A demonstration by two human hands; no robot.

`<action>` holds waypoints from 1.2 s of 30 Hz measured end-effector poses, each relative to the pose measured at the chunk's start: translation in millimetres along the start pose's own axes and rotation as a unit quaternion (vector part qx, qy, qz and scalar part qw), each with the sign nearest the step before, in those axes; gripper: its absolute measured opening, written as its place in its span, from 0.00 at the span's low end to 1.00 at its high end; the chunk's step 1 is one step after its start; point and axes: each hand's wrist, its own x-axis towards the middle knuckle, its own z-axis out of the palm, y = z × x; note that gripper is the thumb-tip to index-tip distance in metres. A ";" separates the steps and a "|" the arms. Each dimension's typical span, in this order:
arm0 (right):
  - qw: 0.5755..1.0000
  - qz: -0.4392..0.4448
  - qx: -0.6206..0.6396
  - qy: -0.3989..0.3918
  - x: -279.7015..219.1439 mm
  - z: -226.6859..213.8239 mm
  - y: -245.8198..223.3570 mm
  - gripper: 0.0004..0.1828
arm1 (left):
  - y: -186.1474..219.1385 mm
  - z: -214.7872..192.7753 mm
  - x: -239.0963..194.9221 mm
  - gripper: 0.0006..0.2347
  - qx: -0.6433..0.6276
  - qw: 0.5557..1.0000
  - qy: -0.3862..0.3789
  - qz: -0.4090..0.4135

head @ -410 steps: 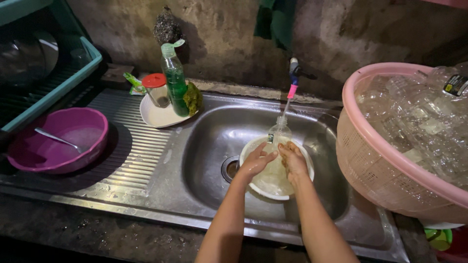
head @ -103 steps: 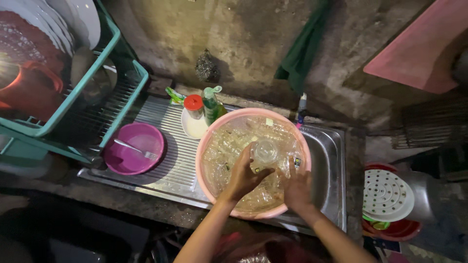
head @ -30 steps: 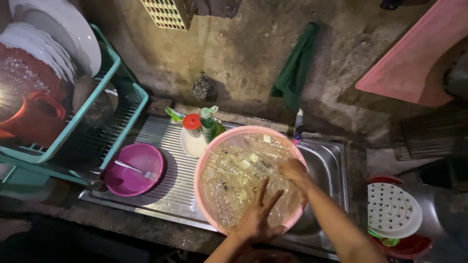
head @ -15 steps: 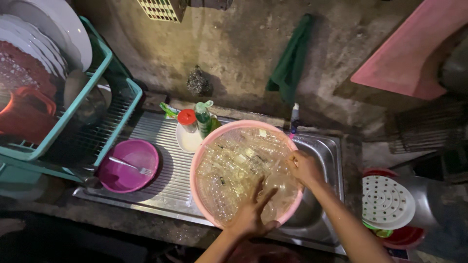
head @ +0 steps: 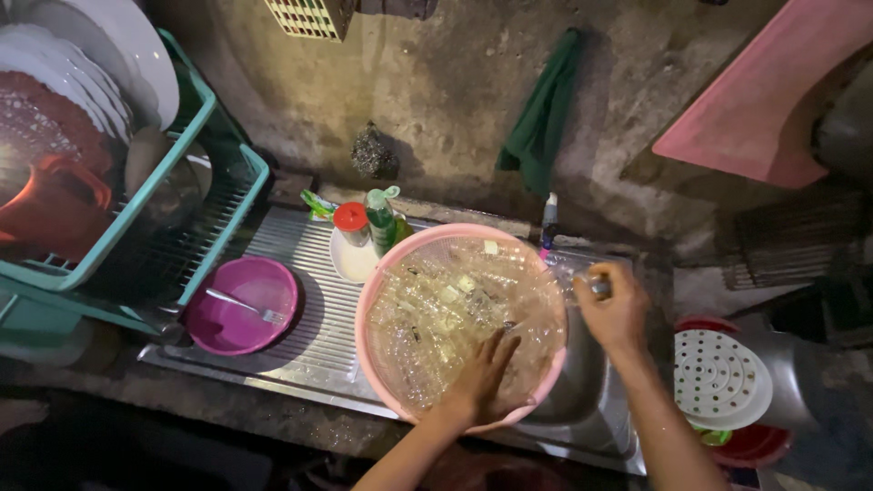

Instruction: The person rinses clear plastic bottles under running tap water in a kitchen sink, then places them into a pink colander. The person repeats this process for several bottles, handling them one at a time.

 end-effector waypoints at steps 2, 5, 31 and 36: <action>0.997 0.024 0.063 0.043 2.9 -4.7 8.5 0.16 | 2.8 3.1 6.2 0.48 -0.014 1.000 -0.024 -0.009; 0.988 0.099 0.107 0.050 4.6 -10.4 31.9 0.18 | 5.8 10.0 9.2 0.50 -0.054 0.996 -0.065 -0.028; 0.667 0.501 0.386 -0.393 -71.5 102.7 161.3 0.10 | -8.9 8.5 17.8 0.45 -0.142 0.939 0.315 0.007; 0.912 0.136 -0.043 -0.384 -29.4 88.1 158.2 0.12 | -12.4 6.1 30.2 0.40 -0.137 0.949 0.282 0.014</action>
